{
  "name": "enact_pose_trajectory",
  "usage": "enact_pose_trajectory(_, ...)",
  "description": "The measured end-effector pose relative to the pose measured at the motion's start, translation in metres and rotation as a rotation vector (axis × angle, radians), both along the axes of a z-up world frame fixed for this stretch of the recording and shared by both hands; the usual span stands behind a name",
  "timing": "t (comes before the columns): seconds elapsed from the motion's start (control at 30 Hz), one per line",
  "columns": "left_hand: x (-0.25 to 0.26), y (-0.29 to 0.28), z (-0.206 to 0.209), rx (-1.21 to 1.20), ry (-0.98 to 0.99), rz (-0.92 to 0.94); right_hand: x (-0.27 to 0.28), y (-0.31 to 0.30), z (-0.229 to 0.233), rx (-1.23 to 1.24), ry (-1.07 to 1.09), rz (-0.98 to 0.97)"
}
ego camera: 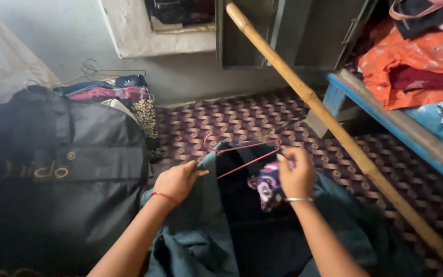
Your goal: The person wipes a coat with a cloth, inserts a hanger into the coat, puts the cloth into the pocket, and hangs the coat in a wardrobe.
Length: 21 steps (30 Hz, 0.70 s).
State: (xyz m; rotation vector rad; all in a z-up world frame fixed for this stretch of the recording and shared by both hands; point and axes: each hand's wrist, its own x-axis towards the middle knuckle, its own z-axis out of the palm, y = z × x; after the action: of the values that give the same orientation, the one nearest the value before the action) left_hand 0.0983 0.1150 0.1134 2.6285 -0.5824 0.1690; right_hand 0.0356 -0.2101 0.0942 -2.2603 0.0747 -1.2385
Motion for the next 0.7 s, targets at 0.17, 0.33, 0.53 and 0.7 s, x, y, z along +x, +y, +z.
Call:
enact_pose_trajectory(0.17, -0.007, 0.015, -0.003, -0.047, -0.092, 0.001, 0.017, -0.017, -0.076, 0.213, 0.612, 0.035)
enact_pose_trajectory(0.33, -0.012, 0.018, 0.0, -0.059, -0.079, 0.004, 0.055, 0.02, -0.09, -0.004, 0.823, 0.05)
enact_pose_trajectory(0.53, -0.014, 0.022, -0.001, 0.0, -0.041, -0.049, 0.094, -0.014, -0.127, 0.028, 0.981, 0.079)
enact_pose_trajectory(0.7, -0.008, 0.029, -0.002, 0.037, -0.085, -0.098, 0.114, -0.096, -0.101, -0.121, 0.672, 0.117)
